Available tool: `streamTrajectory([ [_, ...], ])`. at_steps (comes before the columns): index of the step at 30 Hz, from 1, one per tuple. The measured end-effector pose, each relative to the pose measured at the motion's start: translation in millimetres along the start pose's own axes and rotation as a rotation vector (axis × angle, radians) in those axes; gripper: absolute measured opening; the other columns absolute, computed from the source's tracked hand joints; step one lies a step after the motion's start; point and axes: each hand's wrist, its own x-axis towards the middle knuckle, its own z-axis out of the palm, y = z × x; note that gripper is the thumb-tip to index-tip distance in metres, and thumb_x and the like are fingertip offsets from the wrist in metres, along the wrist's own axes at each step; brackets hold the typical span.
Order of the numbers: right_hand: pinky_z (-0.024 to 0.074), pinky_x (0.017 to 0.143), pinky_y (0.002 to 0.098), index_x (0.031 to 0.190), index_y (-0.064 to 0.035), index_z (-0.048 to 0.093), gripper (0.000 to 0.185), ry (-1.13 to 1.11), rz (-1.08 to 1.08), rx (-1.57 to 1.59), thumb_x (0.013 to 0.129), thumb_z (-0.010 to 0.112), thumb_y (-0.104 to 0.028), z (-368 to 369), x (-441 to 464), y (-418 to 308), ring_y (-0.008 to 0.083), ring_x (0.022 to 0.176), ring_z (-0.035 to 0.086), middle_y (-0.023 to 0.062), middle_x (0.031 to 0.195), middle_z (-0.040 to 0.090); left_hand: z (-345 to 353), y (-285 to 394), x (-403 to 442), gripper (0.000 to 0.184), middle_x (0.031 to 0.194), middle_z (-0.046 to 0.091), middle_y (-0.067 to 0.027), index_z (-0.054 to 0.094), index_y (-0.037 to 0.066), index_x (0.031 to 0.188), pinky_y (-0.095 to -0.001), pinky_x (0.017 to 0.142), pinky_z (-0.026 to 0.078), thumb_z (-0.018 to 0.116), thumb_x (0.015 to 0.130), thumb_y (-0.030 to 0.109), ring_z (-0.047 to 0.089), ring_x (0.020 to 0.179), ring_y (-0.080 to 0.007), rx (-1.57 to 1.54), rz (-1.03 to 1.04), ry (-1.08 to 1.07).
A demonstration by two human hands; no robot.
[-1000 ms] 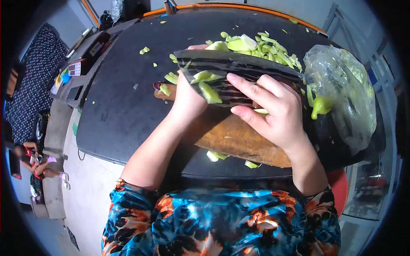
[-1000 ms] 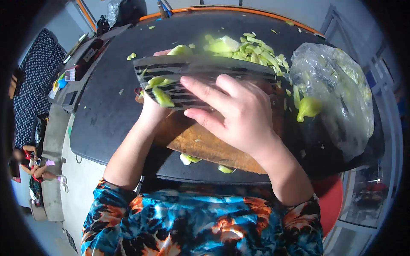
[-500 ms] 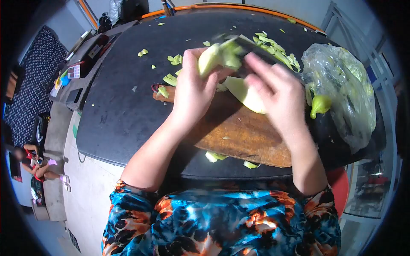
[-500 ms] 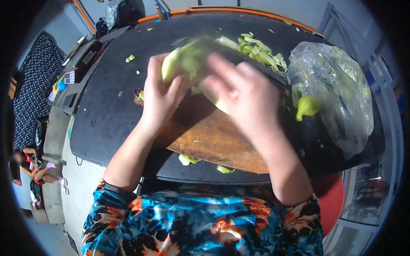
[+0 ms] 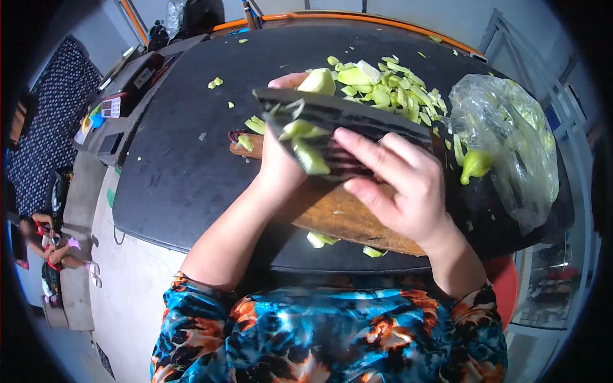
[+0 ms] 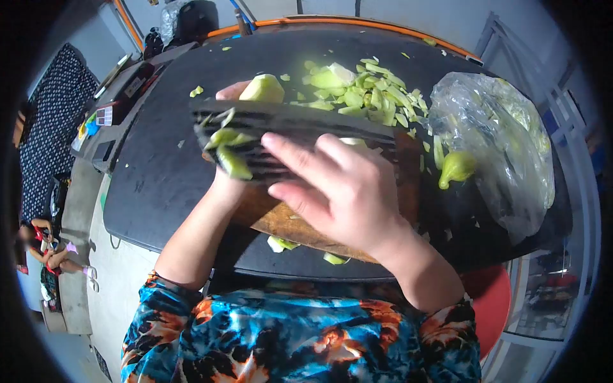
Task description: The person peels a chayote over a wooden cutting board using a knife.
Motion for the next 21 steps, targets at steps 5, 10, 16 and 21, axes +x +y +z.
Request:
streamTrajectory([
  [5, 0.0455, 0.057, 0.0332, 0.122, -0.0120, 0.065, 0.050, -0.046, -0.054, -0.040, 0.074, 0.076, -0.023, 0, 0, -4, 0.0210, 0.059, 0.052, 0.0055, 0.072, 0.050, -1, -3, -2, 0.050, 0.117, 0.053, -0.0113, 0.040, 0.001, 0.125, -0.0323, 0.091, 0.048, 0.068, 0.086, 0.013, 0.055, 0.108, -0.0183, 0.029, 0.098, -0.052],
  [10, 0.0469, 0.060, 0.0338, 0.122, -0.0140, 0.065, 0.049, -0.029, -0.051, -0.098, 0.075, 0.076, -0.020, 1, 2, 1, 0.0219, 0.062, 0.055, 0.0062, 0.074, 0.053, -2, -5, -7, 0.050, 0.116, 0.055, -0.0114, 0.041, 0.000, 0.125, -0.0321, 0.091, 0.048, 0.068, 0.084, 0.008, 0.056, 0.106, -0.0178, -0.087, -0.051, -0.103],
  [16, 0.0519, 0.079, 0.0322, 0.119, -0.0084, 0.065, 0.031, 0.304, 0.445, -0.014, 0.091, 0.063, -0.022, -10, 5, 74, 0.0244, 0.091, 0.069, 0.0165, 0.103, 0.069, 4, 27, -11, 0.046, 0.112, 0.052, -0.0113, 0.036, 0.000, 0.124, -0.0322, 0.089, 0.047, 0.063, 0.086, -0.003, 0.055, 0.103, -0.0186, 0.418, 0.264, 0.022],
  [21, 0.0515, 0.072, 0.0322, 0.119, -0.0055, 0.064, 0.035, 0.301, 0.174, -0.009, 0.086, 0.068, -0.017, -25, 10, 45, 0.0229, 0.080, 0.067, 0.0135, 0.097, 0.069, 2, 29, -7, 0.041, 0.112, 0.051, -0.0109, 0.036, 0.003, 0.123, -0.0293, 0.089, 0.046, 0.057, 0.087, -0.005, 0.054, 0.105, -0.0169, 0.244, 0.143, -0.034],
])
